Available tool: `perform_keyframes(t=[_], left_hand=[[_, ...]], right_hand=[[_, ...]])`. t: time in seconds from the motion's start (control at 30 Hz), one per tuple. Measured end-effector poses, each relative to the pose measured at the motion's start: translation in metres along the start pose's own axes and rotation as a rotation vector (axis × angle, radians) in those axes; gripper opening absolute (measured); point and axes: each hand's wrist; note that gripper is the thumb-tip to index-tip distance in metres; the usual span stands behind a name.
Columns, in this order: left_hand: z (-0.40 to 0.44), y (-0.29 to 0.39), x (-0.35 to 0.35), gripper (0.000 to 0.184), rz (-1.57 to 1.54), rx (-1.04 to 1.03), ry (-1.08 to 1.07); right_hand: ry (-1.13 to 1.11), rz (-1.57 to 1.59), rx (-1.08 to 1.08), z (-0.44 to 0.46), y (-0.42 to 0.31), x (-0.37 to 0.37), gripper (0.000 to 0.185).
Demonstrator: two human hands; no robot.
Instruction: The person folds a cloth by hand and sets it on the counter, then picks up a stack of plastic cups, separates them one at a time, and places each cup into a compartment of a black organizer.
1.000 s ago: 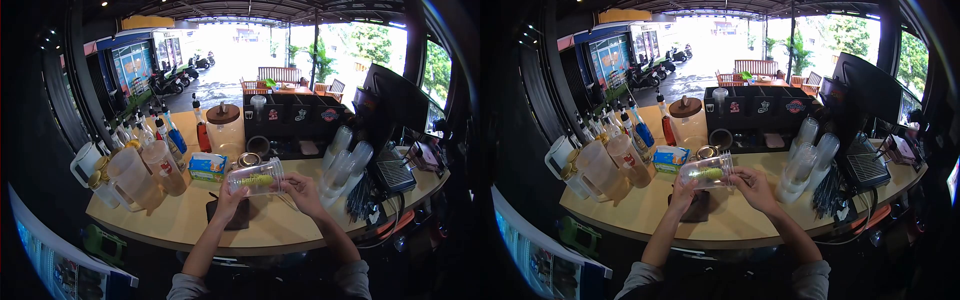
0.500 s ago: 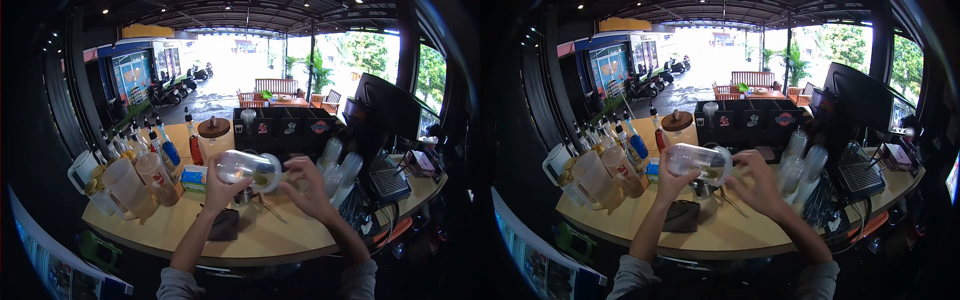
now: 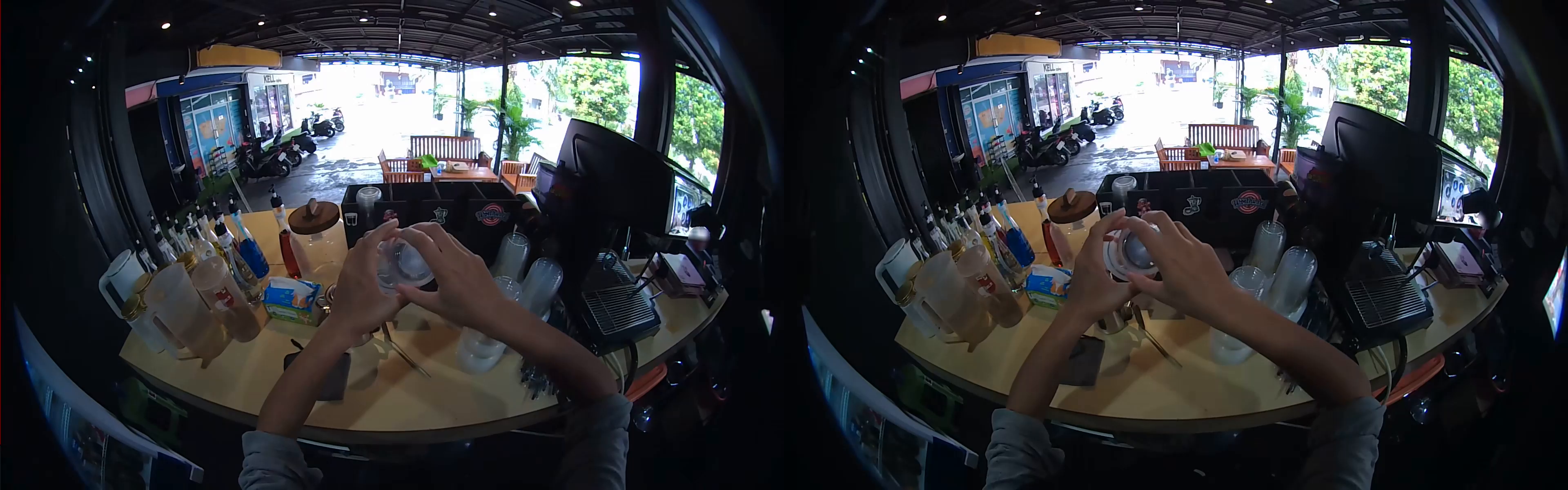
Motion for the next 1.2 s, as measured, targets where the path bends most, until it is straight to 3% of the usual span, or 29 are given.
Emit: perform_keyframes(t=[0.17,0.2,0.23,0.3,0.37,0.5,0.63,0.87,1.2], left_hand=[[0.041,-0.023,0.003,0.092,0.198,-0.038,0.111],[0.051,-0.036,0.003,0.090,0.205,0.019,0.042],[0.063,-0.052,0.000,0.088,0.209,0.074,-0.028],[0.081,-0.082,-0.010,0.086,0.217,0.091,-0.107],[0.097,-0.102,-0.018,0.085,0.395,0.106,-0.255],[0.120,-0.129,-0.033,0.081,0.609,0.112,-0.354],[0.122,-0.139,-0.034,0.074,0.751,-0.030,-0.302],[0.125,-0.136,-0.024,0.089,0.682,-0.099,-0.269],[0.126,-0.136,-0.020,0.087,0.602,-0.131,-0.243]], right_hand=[[0.155,-0.052,-0.099,0.025,0.065,0.014,0.066],[0.178,-0.048,-0.147,0.039,0.077,0.023,0.065],[0.278,-0.122,-0.015,0.044,0.111,0.018,0.062],[0.253,-0.152,-0.045,0.064,0.148,0.015,0.063],[0.189,-0.113,-0.121,0.078,0.175,0.004,0.062],[0.119,-0.136,-0.160,0.099,0.209,-0.029,0.064],[-0.030,-0.208,-0.243,0.111,0.250,-0.061,0.069],[-0.445,-0.193,-0.402,0.121,0.255,-0.082,0.071],[-0.630,-0.114,-0.514,0.102,0.273,-0.125,0.076]])
Point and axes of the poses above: each hand's wrist, its own z-axis towards the middle knuckle, its own x-axis out of the back of the hand, y = z × x, and after that the axes turned 13 degrees about x, right-handed
